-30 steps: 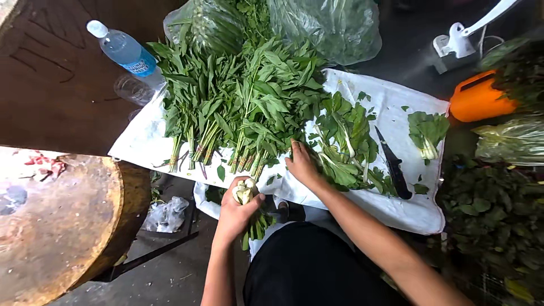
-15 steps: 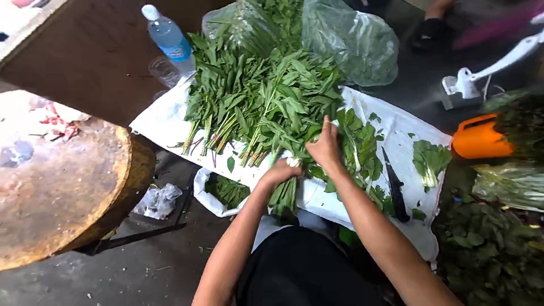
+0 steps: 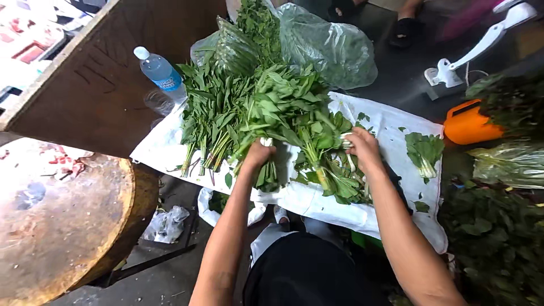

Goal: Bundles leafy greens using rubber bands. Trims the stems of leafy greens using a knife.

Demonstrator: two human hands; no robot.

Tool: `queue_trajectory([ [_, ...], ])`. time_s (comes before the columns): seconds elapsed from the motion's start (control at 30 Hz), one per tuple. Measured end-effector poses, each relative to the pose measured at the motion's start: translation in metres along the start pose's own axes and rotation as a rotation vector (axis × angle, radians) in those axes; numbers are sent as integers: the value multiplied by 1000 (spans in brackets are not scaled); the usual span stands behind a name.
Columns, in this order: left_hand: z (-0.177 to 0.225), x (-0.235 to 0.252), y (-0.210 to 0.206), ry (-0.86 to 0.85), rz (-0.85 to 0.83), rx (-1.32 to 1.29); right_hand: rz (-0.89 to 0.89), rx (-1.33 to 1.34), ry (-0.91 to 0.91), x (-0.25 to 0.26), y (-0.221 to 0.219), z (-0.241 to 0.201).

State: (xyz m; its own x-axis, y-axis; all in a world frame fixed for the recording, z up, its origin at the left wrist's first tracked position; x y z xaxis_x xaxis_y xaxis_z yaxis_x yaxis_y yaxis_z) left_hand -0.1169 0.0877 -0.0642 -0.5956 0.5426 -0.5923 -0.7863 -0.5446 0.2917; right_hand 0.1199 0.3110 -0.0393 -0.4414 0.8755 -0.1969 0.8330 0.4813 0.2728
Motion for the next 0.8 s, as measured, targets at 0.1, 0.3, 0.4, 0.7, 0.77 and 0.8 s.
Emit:
queue_trajectory([
  [0.1, 7, 12, 29, -35, 49, -8, 97, 207, 4, -7, 22, -3],
  [0.3, 1, -2, 32, -90, -5, -22, 88, 299, -61, -21, 13, 20],
  [0.4, -14, -5, 6, -104, -63, 3, 102, 250, -243, -19, 0, 51],
  [0.7, 20, -44, -157, -264, -597, 1004, -74, 52, -145, -28, -4, 57],
  [0.77, 24, -35, -166, -273, -535, 1069, -40, 107, -116, -32, 7, 49],
  [0.8, 26, -32, -168, -284, -525, 1090, -22, 148, -113, -35, 14, 43],
])
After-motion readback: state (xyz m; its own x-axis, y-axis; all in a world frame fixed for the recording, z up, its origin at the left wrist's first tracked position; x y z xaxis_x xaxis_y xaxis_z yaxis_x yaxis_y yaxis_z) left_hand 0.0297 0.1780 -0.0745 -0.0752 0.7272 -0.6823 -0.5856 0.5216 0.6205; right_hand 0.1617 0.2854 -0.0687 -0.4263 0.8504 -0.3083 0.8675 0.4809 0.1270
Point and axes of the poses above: each hand's wrist, its own x-axis towards the middle knuckle, its own y-axis out of the back of the hand, z = x × y, the point moved 1 cm from there along x, towards the middle knuckle, and after that the axes turned 6 degrees about y, right-handed, at the moved point
